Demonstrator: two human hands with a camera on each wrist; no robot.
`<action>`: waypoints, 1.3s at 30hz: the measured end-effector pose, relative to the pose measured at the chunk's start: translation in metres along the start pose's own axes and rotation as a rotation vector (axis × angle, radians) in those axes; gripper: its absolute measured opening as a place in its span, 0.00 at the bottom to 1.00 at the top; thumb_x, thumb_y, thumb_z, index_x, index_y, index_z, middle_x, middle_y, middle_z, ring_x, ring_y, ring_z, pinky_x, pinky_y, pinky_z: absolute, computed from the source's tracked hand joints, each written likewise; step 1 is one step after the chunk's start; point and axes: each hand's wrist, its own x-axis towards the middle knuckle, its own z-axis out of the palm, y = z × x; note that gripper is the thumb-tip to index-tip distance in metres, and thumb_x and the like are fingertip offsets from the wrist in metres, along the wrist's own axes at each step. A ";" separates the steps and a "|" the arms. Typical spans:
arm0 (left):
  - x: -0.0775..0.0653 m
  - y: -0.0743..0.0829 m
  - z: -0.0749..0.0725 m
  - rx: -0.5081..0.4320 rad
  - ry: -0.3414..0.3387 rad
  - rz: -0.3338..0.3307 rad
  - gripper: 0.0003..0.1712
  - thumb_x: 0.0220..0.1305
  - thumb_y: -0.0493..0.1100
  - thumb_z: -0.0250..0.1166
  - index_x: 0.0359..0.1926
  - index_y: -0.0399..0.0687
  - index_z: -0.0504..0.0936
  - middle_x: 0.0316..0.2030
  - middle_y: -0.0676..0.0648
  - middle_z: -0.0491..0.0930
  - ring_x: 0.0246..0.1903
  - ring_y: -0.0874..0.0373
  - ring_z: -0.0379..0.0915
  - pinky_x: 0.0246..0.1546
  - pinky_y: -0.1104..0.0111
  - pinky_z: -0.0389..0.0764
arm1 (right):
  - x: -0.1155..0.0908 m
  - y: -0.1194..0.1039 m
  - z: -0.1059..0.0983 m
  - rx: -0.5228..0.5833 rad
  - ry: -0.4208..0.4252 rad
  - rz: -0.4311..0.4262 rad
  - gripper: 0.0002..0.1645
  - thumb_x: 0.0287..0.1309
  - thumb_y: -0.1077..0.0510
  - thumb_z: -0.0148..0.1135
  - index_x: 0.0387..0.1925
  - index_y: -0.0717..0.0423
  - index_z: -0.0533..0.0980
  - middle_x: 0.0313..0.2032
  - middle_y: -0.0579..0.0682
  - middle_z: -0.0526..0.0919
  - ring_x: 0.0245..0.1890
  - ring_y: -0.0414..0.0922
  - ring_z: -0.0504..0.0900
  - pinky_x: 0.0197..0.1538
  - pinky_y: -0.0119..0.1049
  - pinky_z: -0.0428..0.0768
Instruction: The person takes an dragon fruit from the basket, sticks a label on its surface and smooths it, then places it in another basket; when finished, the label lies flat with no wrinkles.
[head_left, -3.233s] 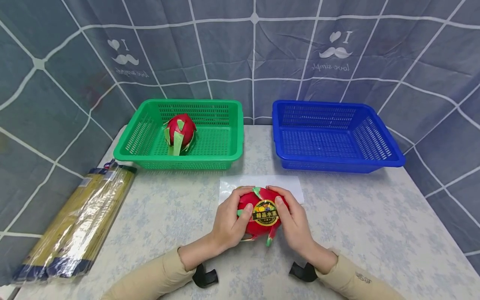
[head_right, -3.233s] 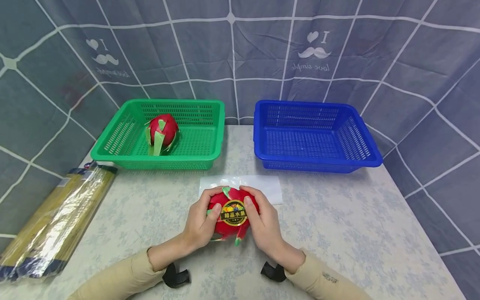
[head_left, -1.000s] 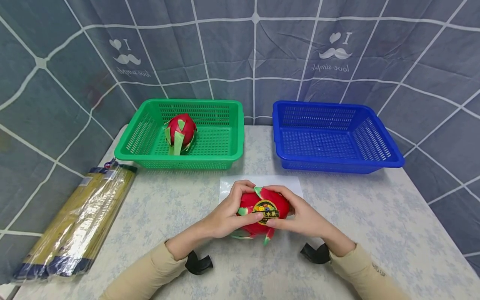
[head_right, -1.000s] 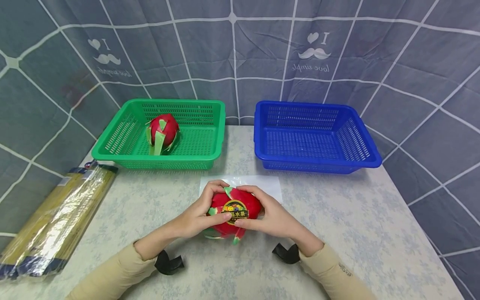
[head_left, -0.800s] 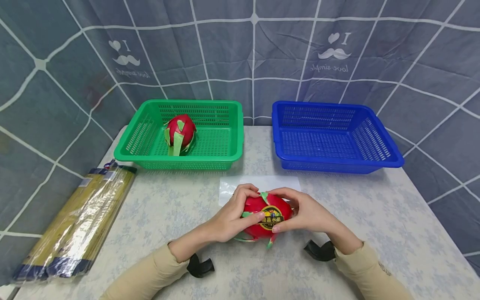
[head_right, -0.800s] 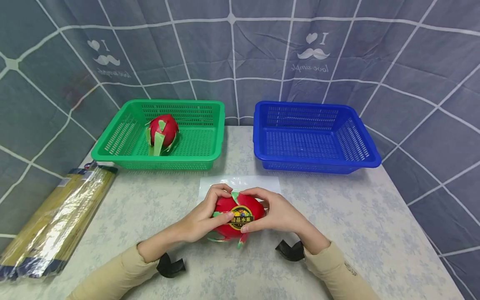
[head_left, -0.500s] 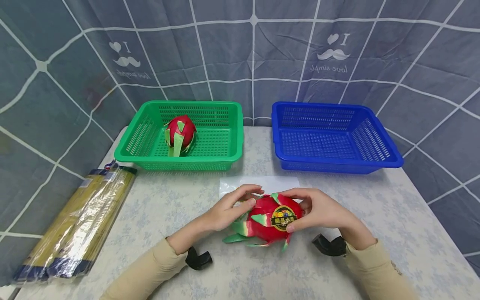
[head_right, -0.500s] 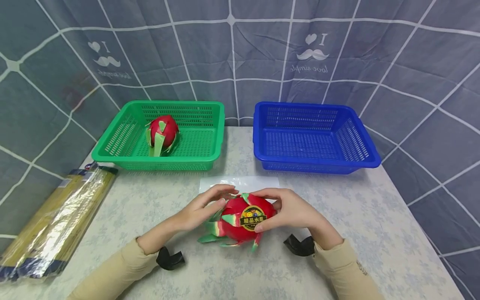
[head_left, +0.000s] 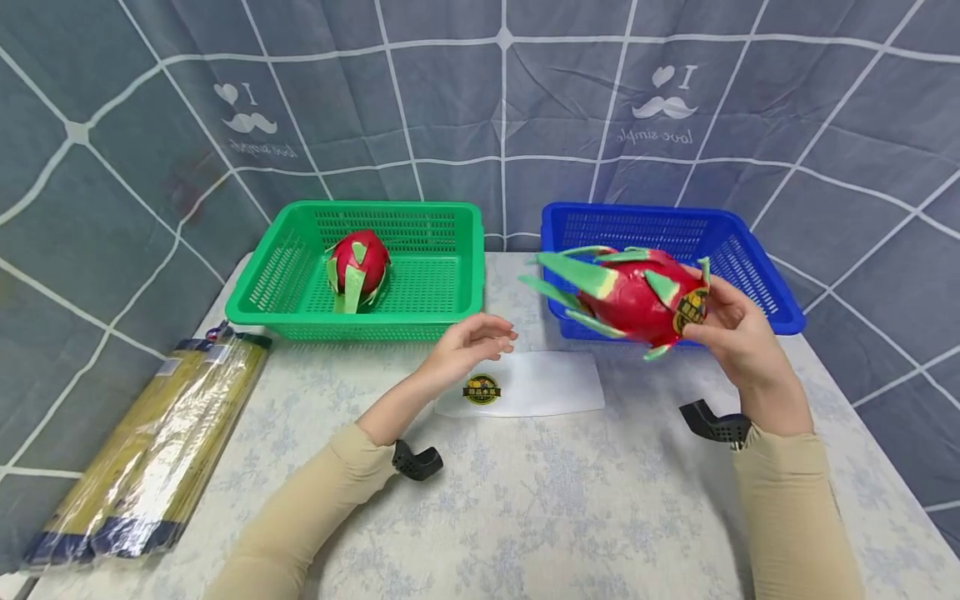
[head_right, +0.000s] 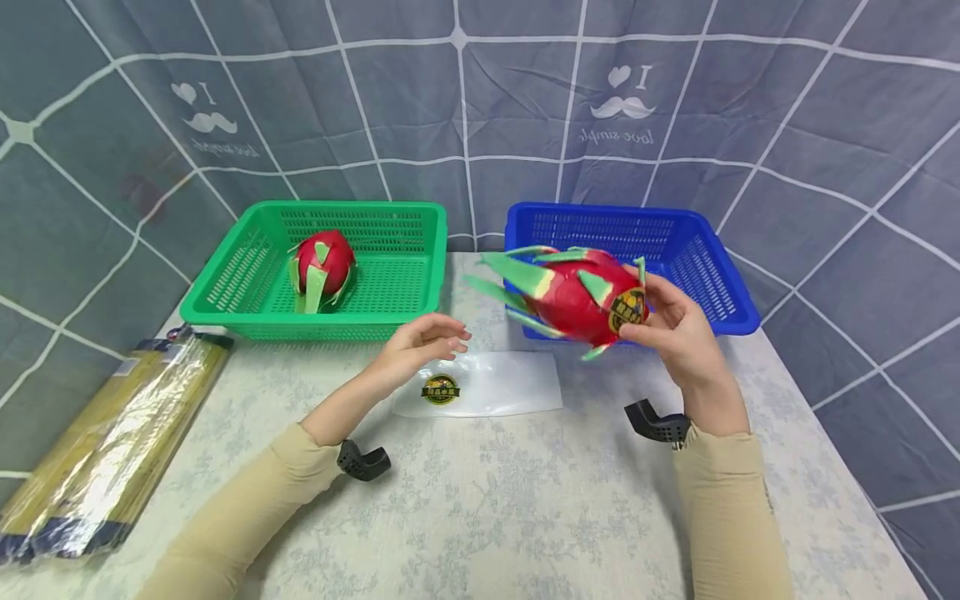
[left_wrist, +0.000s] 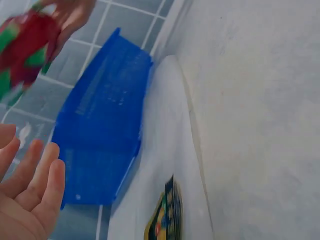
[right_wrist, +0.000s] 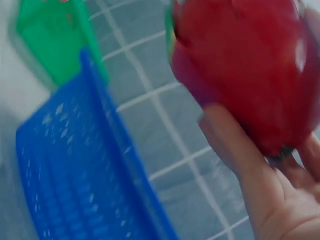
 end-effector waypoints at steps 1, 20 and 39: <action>0.006 -0.001 0.006 0.014 -0.008 0.007 0.18 0.66 0.34 0.56 0.54 0.29 0.71 0.49 0.34 0.77 0.46 0.48 0.77 0.44 0.62 0.78 | 0.005 0.000 -0.002 -0.023 0.092 0.028 0.32 0.52 0.80 0.56 0.60 0.64 0.68 0.52 0.54 0.73 0.45 0.45 0.79 0.45 0.32 0.79; 0.072 -0.021 0.050 0.024 0.313 -0.075 0.17 0.57 0.43 0.68 0.47 0.42 0.82 0.39 0.45 0.83 0.36 0.59 0.79 0.37 0.71 0.78 | 0.070 0.032 -0.040 -0.753 0.409 0.577 0.59 0.47 0.40 0.70 0.71 0.58 0.49 0.67 0.59 0.56 0.57 0.50 0.64 0.40 0.27 0.78; 0.068 -0.019 0.055 0.036 0.331 -0.036 0.16 0.58 0.43 0.68 0.48 0.44 0.82 0.39 0.46 0.84 0.35 0.57 0.79 0.37 0.68 0.78 | 0.072 0.037 -0.043 -1.225 0.082 0.709 0.57 0.48 0.33 0.65 0.64 0.70 0.56 0.61 0.71 0.61 0.58 0.65 0.62 0.59 0.59 0.64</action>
